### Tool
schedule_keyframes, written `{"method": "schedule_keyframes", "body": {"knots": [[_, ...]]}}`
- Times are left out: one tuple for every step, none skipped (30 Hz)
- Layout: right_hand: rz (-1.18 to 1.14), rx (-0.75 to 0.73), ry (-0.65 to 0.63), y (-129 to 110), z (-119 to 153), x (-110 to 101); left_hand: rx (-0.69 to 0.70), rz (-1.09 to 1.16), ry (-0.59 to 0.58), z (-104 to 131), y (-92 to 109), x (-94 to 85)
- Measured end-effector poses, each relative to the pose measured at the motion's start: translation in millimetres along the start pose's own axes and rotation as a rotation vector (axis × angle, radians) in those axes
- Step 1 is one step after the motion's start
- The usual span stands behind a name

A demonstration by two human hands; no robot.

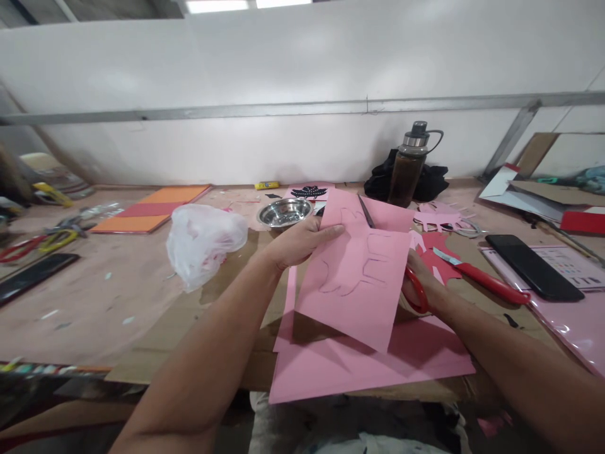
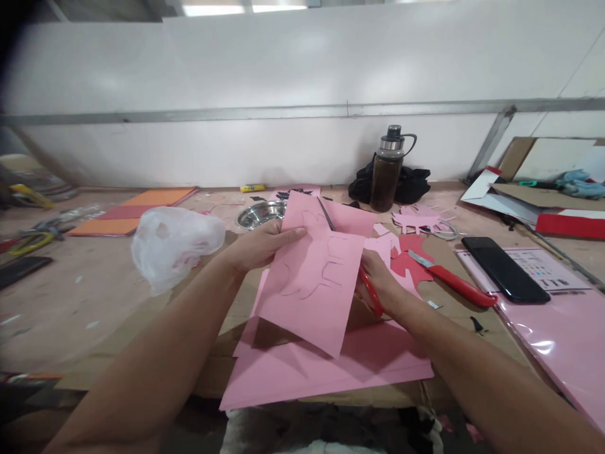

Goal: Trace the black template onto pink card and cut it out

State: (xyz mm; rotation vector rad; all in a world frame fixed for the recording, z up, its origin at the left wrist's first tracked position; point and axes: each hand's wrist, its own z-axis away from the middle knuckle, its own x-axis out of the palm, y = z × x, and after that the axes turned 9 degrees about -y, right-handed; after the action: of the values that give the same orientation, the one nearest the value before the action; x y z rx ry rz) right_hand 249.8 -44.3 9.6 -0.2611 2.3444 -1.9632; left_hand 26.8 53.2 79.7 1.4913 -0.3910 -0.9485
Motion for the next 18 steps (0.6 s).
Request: {"method": "schedule_keyframes", "body": {"knots": [[-0.002,0.007,0.007,1.6,-0.4,-1.4,0.001,0.000,-0.004,-0.2,-0.2,-0.3],[-0.015,0.012,0.020,3.1,-0.9,-2.4,0.002,-0.001,-0.008,-0.3,-0.3,-0.5],[-0.032,0.017,0.033,4.2,-1.3,-3.0,0.003,-0.001,-0.011,-0.5,-0.5,-0.8],[-0.043,0.021,0.039,5.1,-1.8,-3.3,0.005,-0.001,-0.011,-0.6,-0.6,-1.0],[-0.057,0.024,0.044,5.8,-2.2,-3.4,0.006,0.000,-0.011,-0.8,-0.6,-1.2],[-0.074,0.027,0.049,6.2,-2.5,-3.4,0.006,-0.001,-0.011,-0.8,-0.7,-1.3],[-0.093,0.032,0.051,6.4,-2.6,-3.3,0.004,-0.001,-0.011,-0.8,-0.7,-1.3],[-0.112,0.038,0.055,6.4,-2.5,-3.2,0.003,0.001,-0.011,-0.8,-0.7,-1.3],[-0.127,0.044,0.057,6.3,-2.3,-3.1,0.002,0.002,-0.011,-0.6,-0.7,-1.3],[-0.138,0.052,0.057,5.9,-1.9,-2.9,0.000,0.003,-0.011,-0.4,-0.7,-1.3],[-0.142,0.062,0.052,5.3,-1.4,-2.8,-0.003,0.004,-0.011,-0.1,-0.7,-1.3],[-0.141,0.071,0.045,4.6,-0.9,-2.6,-0.007,0.003,-0.012,0.2,-0.5,-1.3],[-0.134,0.075,0.040,3.6,-0.4,-2.3,-0.012,0.001,-0.012,0.6,-0.2,-1.3],[-0.123,0.075,0.035,2.4,0.0,-1.8,-0.020,-0.003,-0.015,1.0,0.3,-1.4],[-0.110,0.075,0.030,1.0,0.3,-1.2,-0.029,-0.008,-0.018,1.4,1.0,-1.3],[-0.099,0.071,0.029,-0.5,0.7,-0.5,-0.038,-0.014,-0.021,1.7,2.0,-1.2],[-0.096,0.063,0.034,-2.0,1.0,0.5,-0.044,-0.022,-0.025,1.9,3.3,-1.0],[-0.101,0.054,0.044,-3.4,1.4,1.5,-0.045,-0.029,-0.030,2.1,4.7,-0.6]]}}
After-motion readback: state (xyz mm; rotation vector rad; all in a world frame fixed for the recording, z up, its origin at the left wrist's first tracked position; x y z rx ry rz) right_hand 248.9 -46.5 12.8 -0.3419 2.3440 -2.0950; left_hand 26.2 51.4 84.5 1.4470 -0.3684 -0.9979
